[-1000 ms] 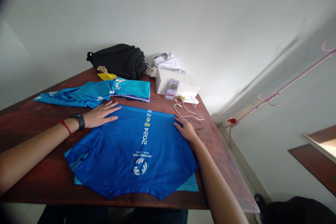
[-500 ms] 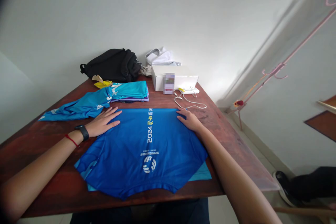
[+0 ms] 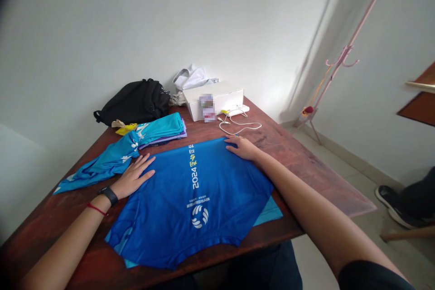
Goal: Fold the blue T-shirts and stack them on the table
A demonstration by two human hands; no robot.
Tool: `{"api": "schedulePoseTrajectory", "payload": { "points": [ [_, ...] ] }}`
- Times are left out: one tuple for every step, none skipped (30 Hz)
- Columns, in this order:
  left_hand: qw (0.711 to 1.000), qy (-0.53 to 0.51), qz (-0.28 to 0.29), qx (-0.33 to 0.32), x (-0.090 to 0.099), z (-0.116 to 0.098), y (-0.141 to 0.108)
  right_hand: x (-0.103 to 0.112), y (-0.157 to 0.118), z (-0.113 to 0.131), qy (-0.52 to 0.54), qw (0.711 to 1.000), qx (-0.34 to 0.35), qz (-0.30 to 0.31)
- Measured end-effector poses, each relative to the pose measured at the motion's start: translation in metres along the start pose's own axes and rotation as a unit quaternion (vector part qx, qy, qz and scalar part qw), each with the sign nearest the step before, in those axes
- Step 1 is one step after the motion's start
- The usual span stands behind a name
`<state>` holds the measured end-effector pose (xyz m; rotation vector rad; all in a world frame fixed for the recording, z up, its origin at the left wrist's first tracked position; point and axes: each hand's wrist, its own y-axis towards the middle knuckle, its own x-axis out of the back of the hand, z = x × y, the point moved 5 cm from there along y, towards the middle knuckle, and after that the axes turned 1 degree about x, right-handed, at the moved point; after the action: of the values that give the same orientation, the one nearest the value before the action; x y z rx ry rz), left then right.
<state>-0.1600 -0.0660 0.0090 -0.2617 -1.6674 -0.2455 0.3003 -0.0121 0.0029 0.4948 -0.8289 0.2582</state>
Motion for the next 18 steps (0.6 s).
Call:
{"api": "schedulePoseTrajectory", "payload": {
  "points": [
    [1.0, 0.001, 0.0, 0.0, -0.0002, 0.0003, 0.0, 0.0, 0.0, 0.0, 0.0, 1.0, -0.001, 0.0],
    [1.0, 0.001, 0.0, 0.001, -0.0003, 0.0006, 0.0, -0.0001, 0.0, -0.0001, 0.001, 1.0, -0.001, 0.001],
    [1.0, 0.002, 0.001, 0.002, -0.0005, 0.0008, 0.0001, -0.0002, -0.0001, -0.0001, 0.002, 1.0, 0.0, 0.001],
    [1.0, 0.002, 0.001, 0.002, -0.0006, 0.001, 0.0001, -0.0003, -0.0002, -0.0002, 0.004, 1.0, 0.001, -0.001],
    [1.0, 0.004, 0.0, 0.002, -0.0007, 0.0011, 0.0001, -0.0004, -0.0003, -0.0004, 0.006, 1.0, 0.002, -0.001],
    [1.0, 0.005, -0.001, 0.002, -0.0006, 0.0013, 0.0001, -0.0005, -0.0003, -0.0007, 0.009, 1.0, 0.002, -0.002],
    [1.0, 0.006, -0.001, 0.003, -0.0005, 0.0014, 0.0001, -0.0007, -0.0004, -0.001, 0.011, 1.0, 0.002, -0.003],
    [1.0, 0.006, -0.001, 0.003, -0.0004, 0.0014, 0.0001, -0.0009, -0.0004, -0.0013, 0.011, 1.0, 0.003, -0.003],
    [1.0, 0.005, 0.0, 0.003, -0.0003, 0.0013, 0.0001, -0.001, -0.0003, -0.0014, 0.01, 1.0, 0.005, -0.003],
    [1.0, 0.003, 0.001, 0.004, -0.0001, 0.0011, 0.0001, -0.0012, -0.0003, -0.0015, 0.007, 1.0, 0.006, -0.002],
    [1.0, 0.002, 0.002, 0.004, 0.0001, 0.0008, 0.0001, -0.0013, -0.0002, -0.0015, 0.003, 1.0, 0.007, 0.0],
    [1.0, 0.0, 0.004, 0.004, 0.0001, 0.0004, 0.0, -0.0015, -0.0002, -0.0014, -0.002, 1.0, 0.008, 0.002],
    [1.0, -0.002, 0.007, 0.006, 0.0001, 0.0, -0.0001, -0.0016, -0.0001, -0.0012, -0.005, 1.0, 0.01, 0.005],
    [1.0, -0.003, 0.01, 0.008, 0.0001, -0.0005, -0.0002, -0.0017, -0.0001, -0.001, -0.007, 1.0, 0.011, 0.007],
    [1.0, -0.004, 0.012, 0.01, 0.0001, -0.0009, -0.0004, -0.0018, 0.0, -0.0009, -0.007, 1.0, 0.012, 0.007],
    [1.0, -0.004, 0.014, 0.011, 0.0002, -0.0013, -0.0005, -0.0017, 0.0, -0.0009, -0.006, 1.0, 0.012, 0.006],
    [1.0, -0.004, 0.015, 0.012, 0.0003, -0.0017, -0.0007, -0.0016, 0.0, -0.001, -0.004, 1.0, 0.011, 0.005],
    [1.0, -0.004, 0.015, 0.013, 0.0006, -0.002, -0.0008, -0.0015, 0.0001, -0.0012, -0.001, 1.0, 0.009, 0.002]
  ]
}}
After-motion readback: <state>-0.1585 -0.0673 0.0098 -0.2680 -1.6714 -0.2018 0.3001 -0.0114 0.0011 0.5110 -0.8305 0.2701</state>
